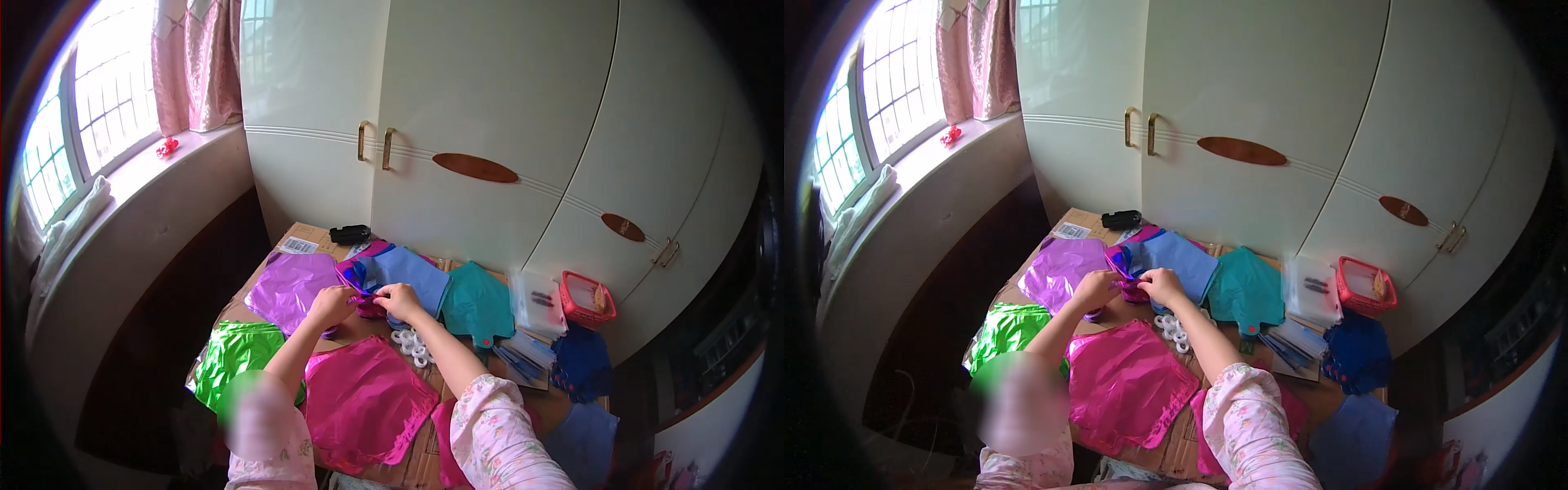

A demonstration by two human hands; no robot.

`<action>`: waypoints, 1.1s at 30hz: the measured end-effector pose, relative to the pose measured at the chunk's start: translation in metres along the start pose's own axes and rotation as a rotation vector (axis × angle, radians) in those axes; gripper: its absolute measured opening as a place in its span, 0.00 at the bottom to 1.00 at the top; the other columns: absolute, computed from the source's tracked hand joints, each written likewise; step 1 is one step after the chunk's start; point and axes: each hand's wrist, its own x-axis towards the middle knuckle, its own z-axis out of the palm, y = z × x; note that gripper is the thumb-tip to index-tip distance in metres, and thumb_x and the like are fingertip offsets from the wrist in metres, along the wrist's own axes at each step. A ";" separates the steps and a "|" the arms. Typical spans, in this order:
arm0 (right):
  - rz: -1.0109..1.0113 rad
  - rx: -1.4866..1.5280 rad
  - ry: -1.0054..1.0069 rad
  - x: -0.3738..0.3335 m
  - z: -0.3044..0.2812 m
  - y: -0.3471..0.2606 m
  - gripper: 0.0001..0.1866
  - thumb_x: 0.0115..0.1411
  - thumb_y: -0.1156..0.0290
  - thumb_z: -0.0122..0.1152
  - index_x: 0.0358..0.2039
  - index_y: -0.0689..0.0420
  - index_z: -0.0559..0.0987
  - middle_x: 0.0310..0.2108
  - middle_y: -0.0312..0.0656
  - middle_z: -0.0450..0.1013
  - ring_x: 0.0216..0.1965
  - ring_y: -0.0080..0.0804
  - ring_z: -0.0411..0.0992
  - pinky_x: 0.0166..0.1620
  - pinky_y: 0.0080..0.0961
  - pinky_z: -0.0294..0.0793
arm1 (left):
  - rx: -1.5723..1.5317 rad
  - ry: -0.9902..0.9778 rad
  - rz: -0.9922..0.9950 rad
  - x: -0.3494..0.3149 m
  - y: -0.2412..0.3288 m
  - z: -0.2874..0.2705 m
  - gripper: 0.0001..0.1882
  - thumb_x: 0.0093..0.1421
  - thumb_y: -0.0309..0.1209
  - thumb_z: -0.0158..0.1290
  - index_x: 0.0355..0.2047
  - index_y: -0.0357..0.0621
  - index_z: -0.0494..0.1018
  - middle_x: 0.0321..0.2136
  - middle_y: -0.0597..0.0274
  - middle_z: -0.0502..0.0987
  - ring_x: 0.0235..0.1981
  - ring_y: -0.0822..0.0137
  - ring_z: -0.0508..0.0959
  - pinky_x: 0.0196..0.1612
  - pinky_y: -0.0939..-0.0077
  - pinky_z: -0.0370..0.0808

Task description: Folding colorful cloths and placing them into plastic sleeves with cardboard backing, then securing them.

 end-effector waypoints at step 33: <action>-0.165 0.016 0.957 0.007 -0.182 -0.047 0.09 0.61 0.72 0.54 0.40 0.62 0.74 0.30 0.38 0.76 0.30 0.23 0.73 0.35 0.23 0.72 | 0.275 -0.111 -0.112 0.014 0.010 0.015 0.29 0.45 0.59 0.56 0.45 0.61 0.73 0.46 0.63 0.74 0.53 0.56 0.66 0.52 0.56 0.62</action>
